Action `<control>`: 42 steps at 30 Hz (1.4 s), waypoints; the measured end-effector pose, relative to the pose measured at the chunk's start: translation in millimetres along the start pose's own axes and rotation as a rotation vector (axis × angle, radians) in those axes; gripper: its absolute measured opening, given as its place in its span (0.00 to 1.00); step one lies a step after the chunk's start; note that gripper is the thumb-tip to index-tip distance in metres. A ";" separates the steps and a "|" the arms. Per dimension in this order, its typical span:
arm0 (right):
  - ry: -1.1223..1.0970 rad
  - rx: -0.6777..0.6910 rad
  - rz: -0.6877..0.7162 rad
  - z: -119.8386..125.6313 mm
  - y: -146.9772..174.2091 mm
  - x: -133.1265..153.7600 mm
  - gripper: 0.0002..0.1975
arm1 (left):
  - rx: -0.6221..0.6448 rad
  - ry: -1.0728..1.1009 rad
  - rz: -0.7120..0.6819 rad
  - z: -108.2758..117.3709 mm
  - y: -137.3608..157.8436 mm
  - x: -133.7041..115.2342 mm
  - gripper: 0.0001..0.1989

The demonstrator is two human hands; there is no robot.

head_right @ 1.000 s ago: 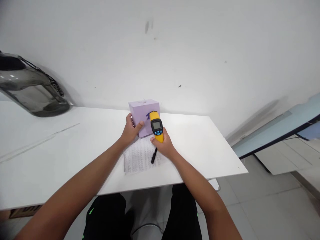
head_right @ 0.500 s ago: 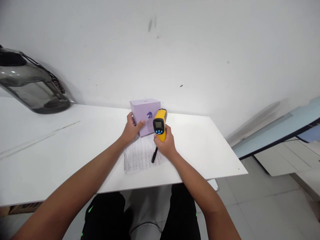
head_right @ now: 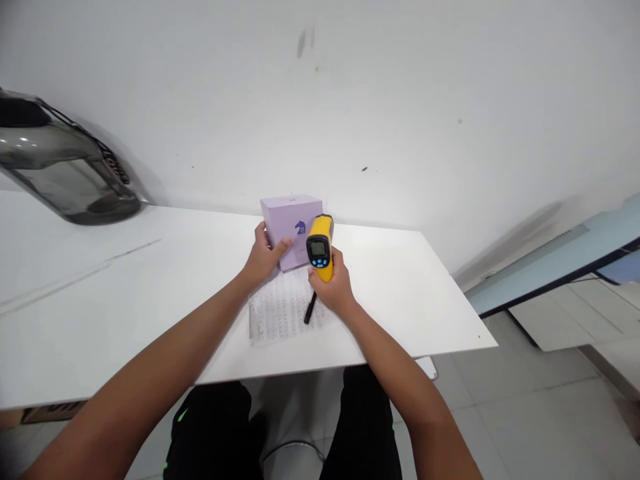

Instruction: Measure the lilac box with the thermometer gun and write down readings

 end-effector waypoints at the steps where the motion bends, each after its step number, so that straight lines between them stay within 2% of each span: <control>1: 0.005 0.001 0.004 0.3 -0.1 -0.1 0.26 | 0.001 0.000 0.003 -0.1 0.5 -0.6 0.59; 14: 0.007 0.045 0.006 -0.2 -0.7 5.3 0.25 | -0.001 0.008 0.009 -0.2 3.2 -3.8 0.59; 18: 0.042 0.022 0.005 1.1 -2.6 3.7 0.30 | -0.005 -0.001 0.008 -0.3 2.9 -3.3 0.57; 22: 0.239 -0.056 -0.047 23.9 -13.2 -8.9 0.40 | 0.003 0.007 0.009 0.0 2.6 -3.0 0.56; 24: 0.401 -0.045 -0.089 39.8 -19.4 -17.7 0.39 | 0.003 0.012 0.031 1.1 2.8 -2.7 0.56; 28: 0.708 0.100 -0.229 59.2 -26.2 -34.2 0.32 | 0.006 0.012 0.058 3.0 4.0 -4.2 0.56; 34: 0.896 0.262 -0.289 54.8 -28.7 -38.8 0.27 | 0.016 0.019 0.043 3.0 4.2 -6.1 0.56; 36: 0.956 0.261 -0.216 53.8 -29.6 -33.1 0.26 | 0.006 0.016 0.048 3.2 3.4 -4.5 0.56; 38: 0.997 0.311 -0.063 48.8 -30.2 -24.3 0.24 | -0.004 0.003 0.052 3.3 2.5 -2.8 0.56; 39: 0.995 0.389 0.034 43.1 -29.7 -20.0 0.22 | -0.006 -0.004 0.052 3.1 2.2 -2.2 0.56; 42: 0.907 0.752 0.334 19.1 -21.2 -9.1 0.23 | -0.008 -0.012 0.044 2.0 1.7 -1.8 0.56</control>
Point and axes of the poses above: each hand's wrist, its own y-axis away from the middle knuckle, its own z-axis out of the back of the hand, x = y × z, the point moved 4 cm from there along -y, towards the middle knuckle, and after that the axes turned 14 degrees about z, right-handed, at the moved point
